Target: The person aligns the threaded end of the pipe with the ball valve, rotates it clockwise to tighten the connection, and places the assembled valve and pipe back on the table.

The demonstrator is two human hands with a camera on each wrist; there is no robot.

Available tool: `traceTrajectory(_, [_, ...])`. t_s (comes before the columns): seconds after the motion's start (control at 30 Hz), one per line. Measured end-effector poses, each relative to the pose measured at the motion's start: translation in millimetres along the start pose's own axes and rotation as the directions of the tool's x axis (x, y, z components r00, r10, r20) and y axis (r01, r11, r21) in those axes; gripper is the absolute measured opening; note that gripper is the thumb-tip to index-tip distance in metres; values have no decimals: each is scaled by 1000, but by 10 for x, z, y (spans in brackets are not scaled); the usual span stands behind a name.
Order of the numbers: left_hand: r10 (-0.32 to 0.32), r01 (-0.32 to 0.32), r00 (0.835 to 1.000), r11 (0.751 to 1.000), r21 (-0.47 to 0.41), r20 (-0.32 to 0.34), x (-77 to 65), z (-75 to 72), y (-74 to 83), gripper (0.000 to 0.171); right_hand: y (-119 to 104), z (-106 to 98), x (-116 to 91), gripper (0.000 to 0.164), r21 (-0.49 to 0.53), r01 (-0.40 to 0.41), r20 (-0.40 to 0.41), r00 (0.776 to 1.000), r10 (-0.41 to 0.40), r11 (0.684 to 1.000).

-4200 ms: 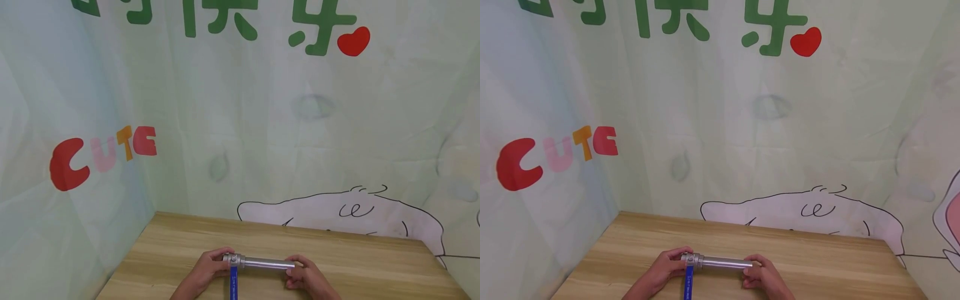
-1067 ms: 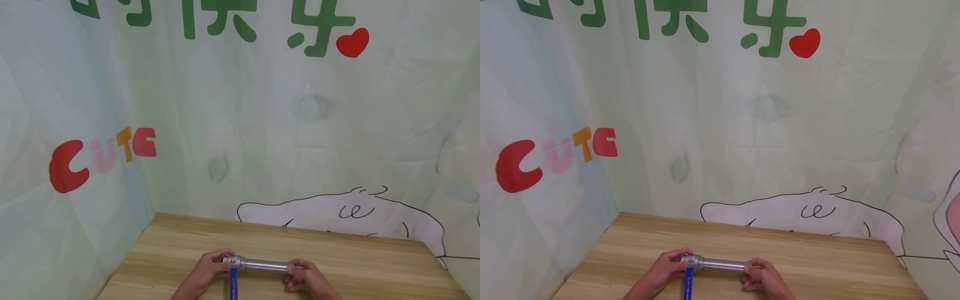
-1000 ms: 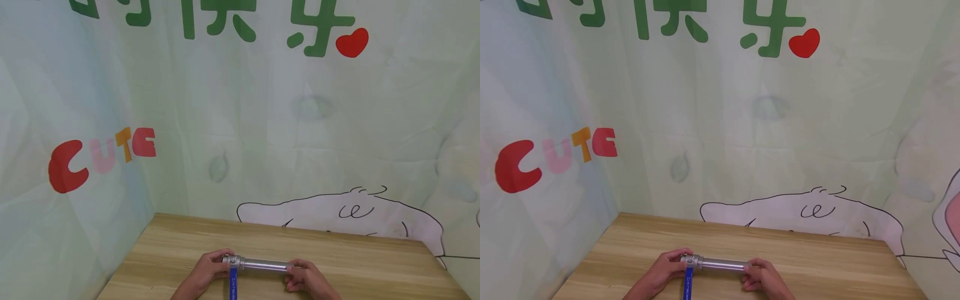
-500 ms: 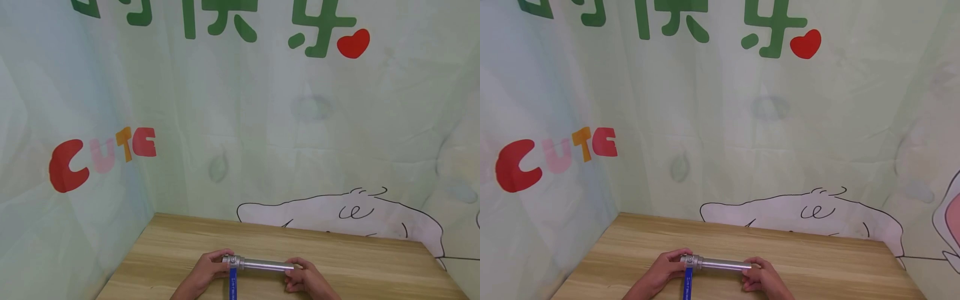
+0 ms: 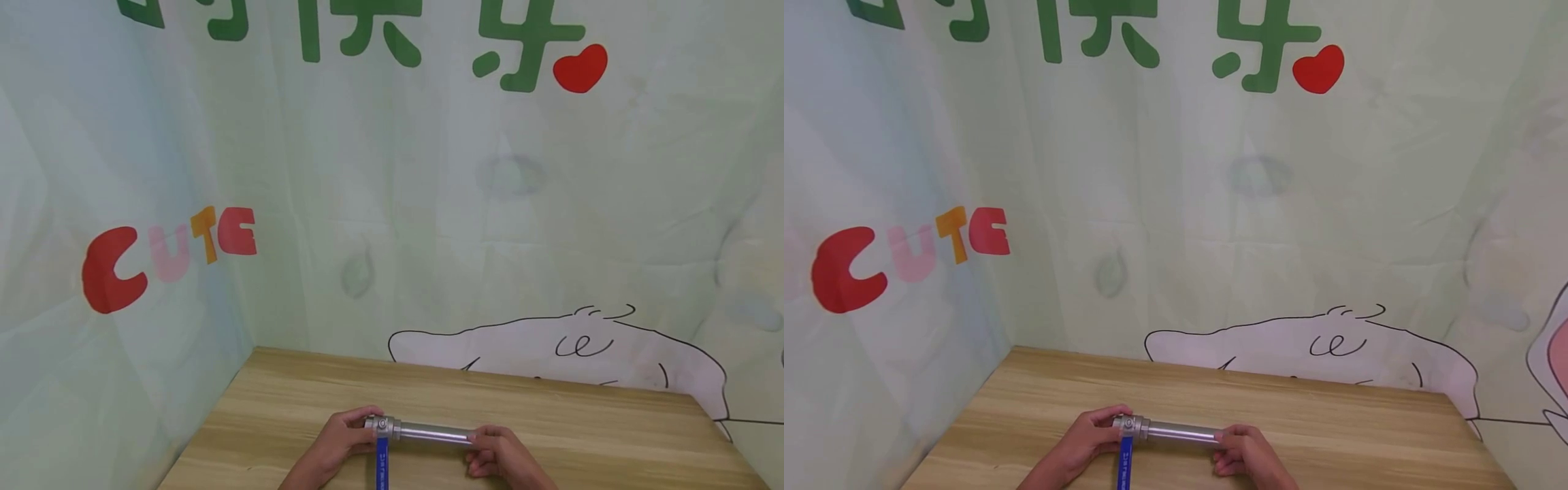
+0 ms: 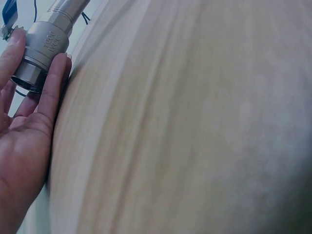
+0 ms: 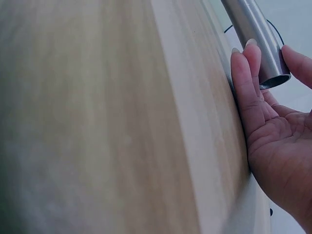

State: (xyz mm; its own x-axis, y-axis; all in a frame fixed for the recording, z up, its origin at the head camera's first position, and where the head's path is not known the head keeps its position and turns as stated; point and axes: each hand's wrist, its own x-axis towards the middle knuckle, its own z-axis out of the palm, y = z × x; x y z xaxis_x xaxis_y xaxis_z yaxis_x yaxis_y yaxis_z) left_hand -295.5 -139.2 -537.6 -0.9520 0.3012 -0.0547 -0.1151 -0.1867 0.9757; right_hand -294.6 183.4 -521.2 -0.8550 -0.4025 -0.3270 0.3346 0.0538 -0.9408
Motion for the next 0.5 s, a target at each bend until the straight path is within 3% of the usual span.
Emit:
traceTrajectory(0.13, [5,-5,1000,1000,-1,5,-12,4,10,43,3,6,-4,44,3,10,-2,1000,-10,1000])
traceTrajectory(0.33, [19,-19,1000,1000,-10,13,-25,10,9,46,39,6,-22,40,6,101,22,995,-101,995])
traceTrajectory(0.5, [7,-7,1000,1000,-11,7,-13,8,8,44,42,6,-28,41,-8,110,29,994,-110,994])
